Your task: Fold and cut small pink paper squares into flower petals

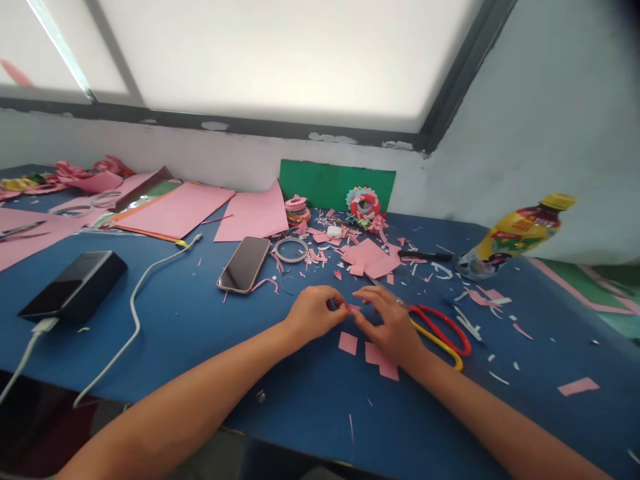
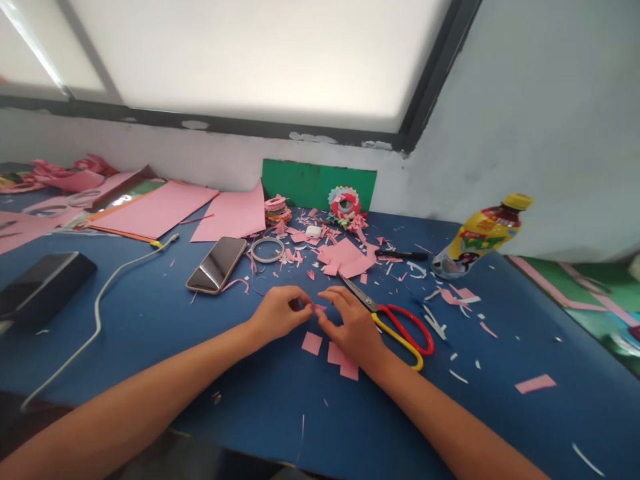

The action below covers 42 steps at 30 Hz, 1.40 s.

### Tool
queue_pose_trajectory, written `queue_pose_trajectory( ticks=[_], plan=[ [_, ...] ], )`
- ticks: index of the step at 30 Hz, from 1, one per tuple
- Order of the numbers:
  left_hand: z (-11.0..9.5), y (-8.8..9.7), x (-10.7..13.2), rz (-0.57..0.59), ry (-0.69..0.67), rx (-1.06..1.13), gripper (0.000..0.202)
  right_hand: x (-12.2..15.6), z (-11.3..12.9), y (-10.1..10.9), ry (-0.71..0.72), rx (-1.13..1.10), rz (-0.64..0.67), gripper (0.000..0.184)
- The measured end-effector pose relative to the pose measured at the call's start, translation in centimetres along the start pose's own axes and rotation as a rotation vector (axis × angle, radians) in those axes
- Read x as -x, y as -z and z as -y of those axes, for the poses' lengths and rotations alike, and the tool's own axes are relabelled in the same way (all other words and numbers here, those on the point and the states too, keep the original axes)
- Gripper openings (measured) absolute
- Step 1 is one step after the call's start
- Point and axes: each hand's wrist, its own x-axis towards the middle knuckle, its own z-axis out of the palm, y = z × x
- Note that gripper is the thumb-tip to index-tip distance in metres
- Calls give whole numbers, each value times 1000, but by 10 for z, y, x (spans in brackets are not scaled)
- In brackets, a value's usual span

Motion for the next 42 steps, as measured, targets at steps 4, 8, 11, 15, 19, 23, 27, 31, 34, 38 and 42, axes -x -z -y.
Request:
queue_pose_trajectory(
  ticks=[4,8,11,15,19,23,27,31,34,38,42],
  plan=[
    [-3,0,3,18,-58,-14,8,-1,1,-2,25,7,26,8],
    [-4,0,4,33,-83,-26,7,-2,3,-1,-26,36,85,8],
    [-1,0,3,22,-64,-34,7,-2,3,1,-77,43,88,8],
    [2,0,2,9,-46,-43,10,-2,2,3,-112,24,65,7],
    [-1,1,3,24,-71,-42,10,-2,2,2,-50,32,59,7],
    [-4,2,4,50,-95,-27,10,-1,1,0,-68,61,107,6],
    [-5,3,3,62,-89,-24,10,0,0,-2,-109,96,134,6],
    [-5,5,2,80,-82,-41,9,1,-1,-2,-124,91,152,7],
    [-3,10,-1,62,-56,-75,9,0,-2,-1,-134,82,158,8],
    [-3,17,-4,13,-15,-118,9,0,-3,0,-141,66,155,9],
    [-8,17,-2,131,-71,-121,13,1,-4,-2,-101,37,163,7]
  ],
)
